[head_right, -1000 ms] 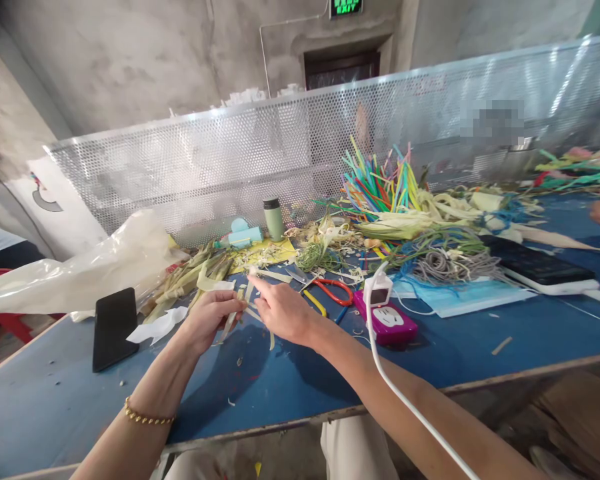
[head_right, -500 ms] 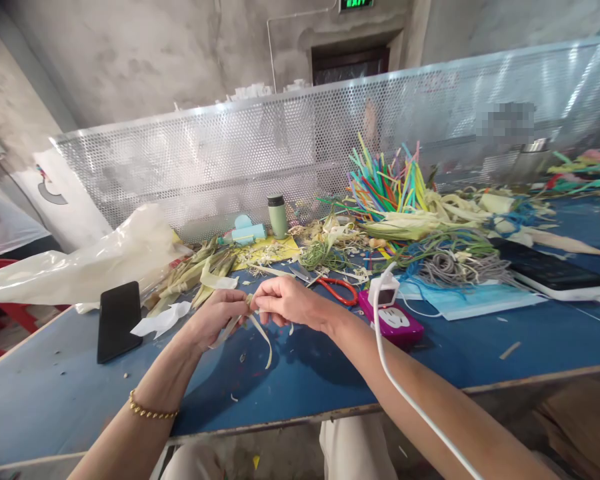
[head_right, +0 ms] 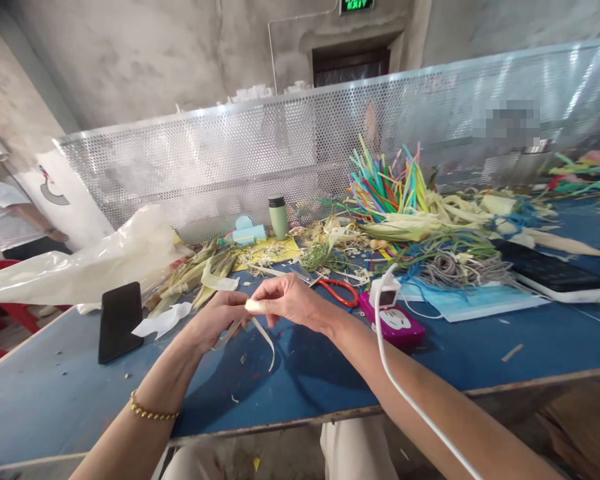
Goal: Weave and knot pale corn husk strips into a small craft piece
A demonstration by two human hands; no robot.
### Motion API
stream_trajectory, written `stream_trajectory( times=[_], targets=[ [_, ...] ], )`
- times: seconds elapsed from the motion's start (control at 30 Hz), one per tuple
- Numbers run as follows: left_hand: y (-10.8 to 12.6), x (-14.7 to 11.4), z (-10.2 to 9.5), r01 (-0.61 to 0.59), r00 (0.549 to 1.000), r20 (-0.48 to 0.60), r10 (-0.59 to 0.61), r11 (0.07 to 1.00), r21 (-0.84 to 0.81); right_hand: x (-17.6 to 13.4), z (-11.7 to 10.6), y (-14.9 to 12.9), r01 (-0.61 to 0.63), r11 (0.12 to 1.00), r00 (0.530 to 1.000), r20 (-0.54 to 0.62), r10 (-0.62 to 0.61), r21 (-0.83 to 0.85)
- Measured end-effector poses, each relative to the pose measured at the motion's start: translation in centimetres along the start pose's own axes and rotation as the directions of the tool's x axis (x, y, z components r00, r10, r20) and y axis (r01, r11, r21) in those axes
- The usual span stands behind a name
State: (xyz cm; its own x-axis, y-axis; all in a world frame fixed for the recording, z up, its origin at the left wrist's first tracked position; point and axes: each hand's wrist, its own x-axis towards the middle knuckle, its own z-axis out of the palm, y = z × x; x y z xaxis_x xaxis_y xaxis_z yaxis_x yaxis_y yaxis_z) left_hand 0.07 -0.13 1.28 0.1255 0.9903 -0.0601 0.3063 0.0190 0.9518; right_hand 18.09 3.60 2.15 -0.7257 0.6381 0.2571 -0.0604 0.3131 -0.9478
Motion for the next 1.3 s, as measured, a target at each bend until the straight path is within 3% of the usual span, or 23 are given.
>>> stream_trajectory(
  times=[0.23, 0.43, 0.57, 0.97, 1.17, 1.23, 1.3],
  targets=[
    [0.3, -0.3, 0.2, 0.016, 1.0, -0.005, -0.015, 1.0, 0.021, 0.1, 0.7, -0.9, 0.071, 0.996, 0.982, -0.18, -0.06, 0.053],
    [-0.1, 0.1, -0.3, -0.003, 1.0, 0.028, 0.008, 0.984, -0.18, 0.4, 0.4, 0.2, -0.024, 0.996, 0.937, -0.348, -0.006, -0.083],
    [-0.6, 0.5, -0.6, -0.028, 0.999, 0.013, 0.032, 0.965, -0.26, 0.4, 0.4, 0.6, -0.026, 0.994, 0.953, -0.304, -0.006, -0.102],
    [-0.1, 0.3, -0.2, -0.033, 0.992, -0.129, 0.014, 0.989, -0.143, 0.1, 0.8, 0.9, -0.064, 0.927, 0.991, -0.129, 0.017, -0.37],
    [0.0, 0.2, -0.1, -0.038, 0.988, -0.153, 0.024, 0.995, -0.088, -0.2, 0.6, 0.3, -0.092, 0.948, 0.994, 0.022, 0.104, -0.304],
    [0.0, 0.2, 0.0, -0.037, 0.99, -0.141, 0.025, 0.996, -0.081, -0.2, 0.4, 0.1, -0.11, 0.945, 0.994, -0.021, 0.109, -0.307],
    [-0.1, 0.2, 0.0, -0.033, 0.993, -0.119, 0.023, 0.996, -0.084, 0.0, 0.4, 0.0, -0.125, 0.92, 0.986, -0.147, 0.074, -0.371]
  ],
)
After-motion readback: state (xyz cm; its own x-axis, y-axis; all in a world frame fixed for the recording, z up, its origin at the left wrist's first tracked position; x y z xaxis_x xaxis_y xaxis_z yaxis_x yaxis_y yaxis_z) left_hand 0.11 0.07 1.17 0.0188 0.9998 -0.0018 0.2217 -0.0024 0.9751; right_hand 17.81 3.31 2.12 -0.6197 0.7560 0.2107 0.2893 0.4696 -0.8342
